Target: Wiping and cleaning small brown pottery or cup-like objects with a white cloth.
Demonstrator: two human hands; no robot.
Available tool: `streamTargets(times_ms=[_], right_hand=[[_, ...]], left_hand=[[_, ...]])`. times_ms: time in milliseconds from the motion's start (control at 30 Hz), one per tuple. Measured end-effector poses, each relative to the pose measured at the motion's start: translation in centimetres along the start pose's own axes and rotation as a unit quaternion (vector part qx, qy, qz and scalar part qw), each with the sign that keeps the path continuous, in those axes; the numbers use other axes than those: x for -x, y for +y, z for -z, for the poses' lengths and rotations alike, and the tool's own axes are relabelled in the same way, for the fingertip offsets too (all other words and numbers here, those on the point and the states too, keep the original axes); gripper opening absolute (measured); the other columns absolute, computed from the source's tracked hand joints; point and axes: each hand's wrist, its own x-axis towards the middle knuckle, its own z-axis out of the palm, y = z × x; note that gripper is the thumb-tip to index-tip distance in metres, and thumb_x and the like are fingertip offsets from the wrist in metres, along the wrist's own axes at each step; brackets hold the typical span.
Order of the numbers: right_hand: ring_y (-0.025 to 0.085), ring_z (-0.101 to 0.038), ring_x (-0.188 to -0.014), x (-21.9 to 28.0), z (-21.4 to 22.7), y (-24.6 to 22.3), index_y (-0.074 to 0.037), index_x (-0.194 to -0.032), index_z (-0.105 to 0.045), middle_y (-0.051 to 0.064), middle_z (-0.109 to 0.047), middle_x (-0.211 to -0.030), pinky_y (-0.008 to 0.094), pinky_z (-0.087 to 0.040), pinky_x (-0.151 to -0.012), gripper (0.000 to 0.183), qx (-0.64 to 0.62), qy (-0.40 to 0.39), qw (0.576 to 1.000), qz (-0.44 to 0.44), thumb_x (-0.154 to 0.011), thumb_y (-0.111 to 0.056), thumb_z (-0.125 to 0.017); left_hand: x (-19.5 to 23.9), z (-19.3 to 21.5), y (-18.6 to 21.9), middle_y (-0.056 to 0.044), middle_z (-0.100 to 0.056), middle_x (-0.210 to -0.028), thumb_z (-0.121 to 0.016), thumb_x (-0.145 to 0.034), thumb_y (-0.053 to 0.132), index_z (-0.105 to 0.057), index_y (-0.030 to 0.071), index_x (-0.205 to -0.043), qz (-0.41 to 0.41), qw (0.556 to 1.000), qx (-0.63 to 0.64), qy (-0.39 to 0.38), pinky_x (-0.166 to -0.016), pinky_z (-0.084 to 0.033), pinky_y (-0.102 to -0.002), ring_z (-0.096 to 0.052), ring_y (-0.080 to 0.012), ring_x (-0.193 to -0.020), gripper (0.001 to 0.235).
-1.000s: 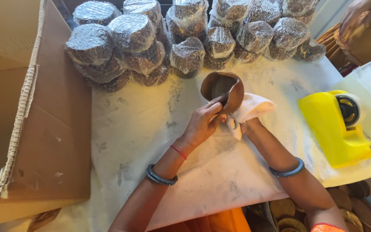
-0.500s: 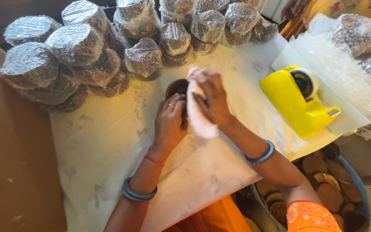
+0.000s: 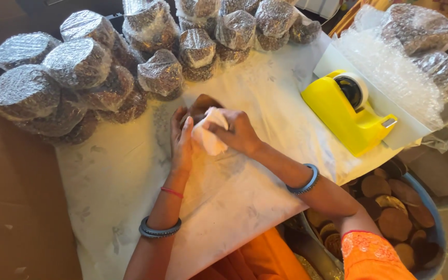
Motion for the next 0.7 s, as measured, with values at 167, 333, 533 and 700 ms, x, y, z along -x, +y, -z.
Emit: streamTargets(times_ms=[167,333,533,700], right_hand=[[0.011,-0.068,-0.09,0.4,-0.6,0.8,-0.001,-0.118,-0.068,0.004,-0.073,-0.101,0.029,-0.055,-0.08,0.028,-0.466,-0.047,0.874,-0.128,-0.103,-0.023,-0.06],[0.011,-0.069,-0.091,0.9,-1.3,0.8,-0.001,-0.12,-0.066,0.004,-0.072,-0.104,0.027,-0.055,-0.08,0.025,-0.51,-0.073,0.852,-0.096,-0.099,-0.013,-0.06],[0.01,-0.066,-0.087,1.4,0.6,-2.0,0.0,-0.114,-0.064,0.005,-0.07,-0.096,0.024,-0.054,-0.079,0.02,-0.04,0.102,0.987,0.12,-0.095,0.002,-0.062],[0.014,-0.063,-0.108,0.5,0.3,-0.3,0.002,-0.107,-0.058,0.01,-0.065,-0.114,0.028,-0.052,-0.098,0.013,-0.16,0.193,0.96,0.128,-0.096,0.003,-0.064]], left_hand=[[1.3,-2.4,1.1,-0.005,-0.053,-0.145,-0.053,-0.102,0.05,-0.033,0.012,-0.155,0.071,0.99,0.092,-0.076,-0.111,-0.043,-0.035,-0.051,-0.0183,-0.134,0.068],[1.4,1.0,-0.8,-0.012,-0.06,-0.14,-0.05,-0.102,0.066,-0.048,0.004,-0.15,0.195,0.946,0.225,-0.125,-0.108,-0.048,-0.042,-0.058,-0.0248,-0.126,0.078],[1.2,-1.6,4.1,-0.007,-0.065,-0.136,-0.044,-0.09,0.072,-0.053,0.015,-0.144,0.241,0.903,0.341,-0.104,-0.105,-0.051,-0.041,-0.063,-0.0234,-0.123,0.079],[1.6,-0.6,2.1,-0.013,-0.052,-0.149,-0.055,-0.094,0.066,-0.026,0.013,-0.158,0.2,0.933,0.244,-0.175,-0.106,-0.051,-0.048,-0.055,-0.0267,-0.133,0.088]])
